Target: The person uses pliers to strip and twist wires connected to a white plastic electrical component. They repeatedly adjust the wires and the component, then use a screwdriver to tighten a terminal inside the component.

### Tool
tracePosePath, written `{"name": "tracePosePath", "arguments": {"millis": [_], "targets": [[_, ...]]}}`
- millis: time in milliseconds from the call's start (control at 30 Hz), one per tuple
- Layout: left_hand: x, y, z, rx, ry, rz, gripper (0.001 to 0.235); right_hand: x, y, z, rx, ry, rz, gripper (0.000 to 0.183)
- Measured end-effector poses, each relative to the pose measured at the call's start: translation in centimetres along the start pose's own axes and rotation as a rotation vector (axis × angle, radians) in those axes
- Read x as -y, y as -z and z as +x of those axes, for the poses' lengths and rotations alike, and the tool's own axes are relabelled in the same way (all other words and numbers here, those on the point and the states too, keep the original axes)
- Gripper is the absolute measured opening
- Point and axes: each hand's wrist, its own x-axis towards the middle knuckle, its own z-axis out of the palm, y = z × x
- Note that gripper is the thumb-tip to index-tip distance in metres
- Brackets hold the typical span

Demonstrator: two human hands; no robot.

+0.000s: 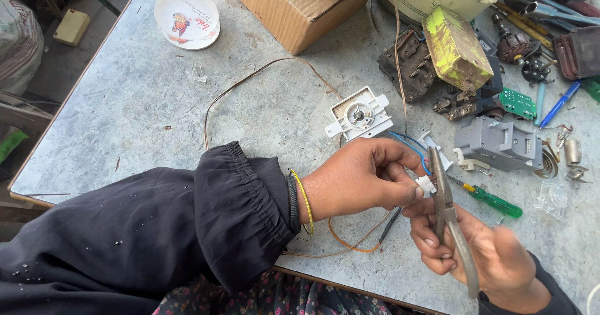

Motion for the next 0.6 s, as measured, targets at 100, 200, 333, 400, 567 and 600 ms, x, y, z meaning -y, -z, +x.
{"name": "tracePosePath", "arguments": {"millis": [100,200,333,400,567,600], "targets": [[-0.3,-0.1,0.0,0.02,-0.071,0.029,0.035,-0.5,0.3,0.1,0.115,0.053,-0.059,0.117],[-0.5,-0.2,-0.2,-0.012,-0.027,0.079,0.035,-0.7,0.8,-0.1,0.024,0.015,-0.202,0.12],[-0.8,-0.2,-0.4,-0.03,-0.025,0.043,0.034,-1.2,1.6,-0.1,0.005,0.056,-0.311,0.096],[-0.9,-0.2,-0.4,-0.072,-0.014,0.095,0.036,-1.5,1.9,-0.2,-0.061,0.094,-0.331,0.081],[-1.2,-0.4,-0.9,-0.051,-0.128,0.089,0.035,-2.0,2.9,-0.1,-0.225,0.229,-0.655,0.05],[-1.3,-0.5,-1.1,-0.025,-0.149,0.07,0.036,-2.1,3.0,0.0,-0.234,0.263,-0.627,0.048]]}}
